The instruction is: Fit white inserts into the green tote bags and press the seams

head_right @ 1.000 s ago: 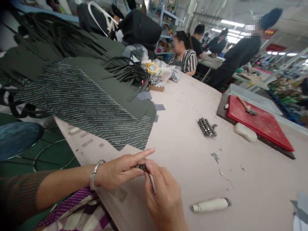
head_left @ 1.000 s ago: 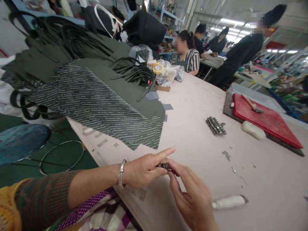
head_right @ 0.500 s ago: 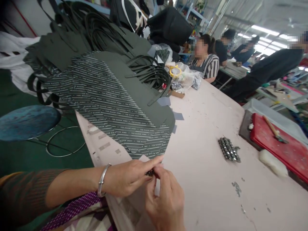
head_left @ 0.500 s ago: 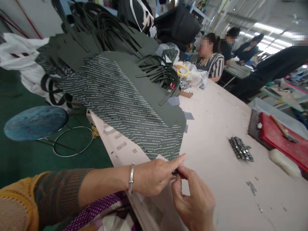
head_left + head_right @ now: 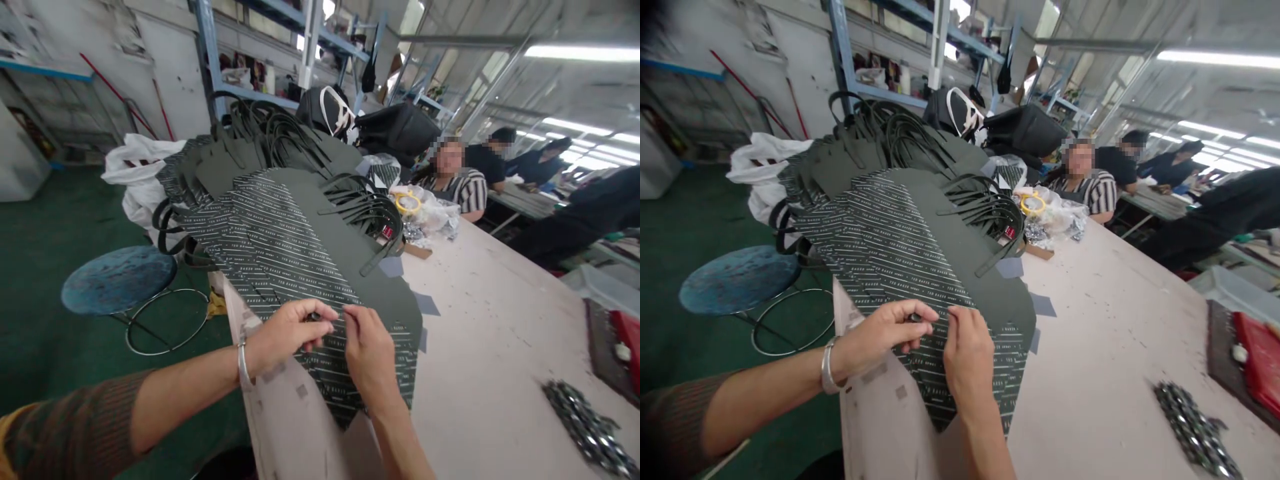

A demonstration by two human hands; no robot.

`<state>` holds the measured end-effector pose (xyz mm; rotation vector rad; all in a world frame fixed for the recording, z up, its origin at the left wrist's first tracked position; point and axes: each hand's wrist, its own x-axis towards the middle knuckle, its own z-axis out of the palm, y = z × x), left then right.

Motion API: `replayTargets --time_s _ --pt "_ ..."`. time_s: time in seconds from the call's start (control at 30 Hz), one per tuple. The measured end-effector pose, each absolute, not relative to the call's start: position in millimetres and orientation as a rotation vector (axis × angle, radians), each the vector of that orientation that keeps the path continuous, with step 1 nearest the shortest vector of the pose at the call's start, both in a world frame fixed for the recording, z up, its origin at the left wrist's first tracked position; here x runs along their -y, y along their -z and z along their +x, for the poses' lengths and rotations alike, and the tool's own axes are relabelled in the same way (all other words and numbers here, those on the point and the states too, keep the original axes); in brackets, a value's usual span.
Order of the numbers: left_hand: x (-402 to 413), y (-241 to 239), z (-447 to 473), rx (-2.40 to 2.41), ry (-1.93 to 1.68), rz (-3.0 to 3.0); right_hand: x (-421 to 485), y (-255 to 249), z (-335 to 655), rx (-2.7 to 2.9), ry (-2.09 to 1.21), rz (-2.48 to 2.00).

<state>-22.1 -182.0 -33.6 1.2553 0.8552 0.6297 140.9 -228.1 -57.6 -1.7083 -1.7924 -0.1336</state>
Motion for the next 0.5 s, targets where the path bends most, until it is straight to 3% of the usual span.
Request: replayTargets --time_s 0.13,0.3,0.5 --pt "148.2 18.1 -50.5 -1.051 -0.718 1.52 198.7 78.5 113.1 2.062 0.197 -1.669" --pt "112.6 4.3 -57.3 -1.131 -0.731 2.105 235.2 80.7 120.0 2.269 0.231 -1.588" --pt "76.1 0.8 -3.3 -0.824 -0.227 2.796 316.9 93.8 173.0 2.439 0.135 -1.395"
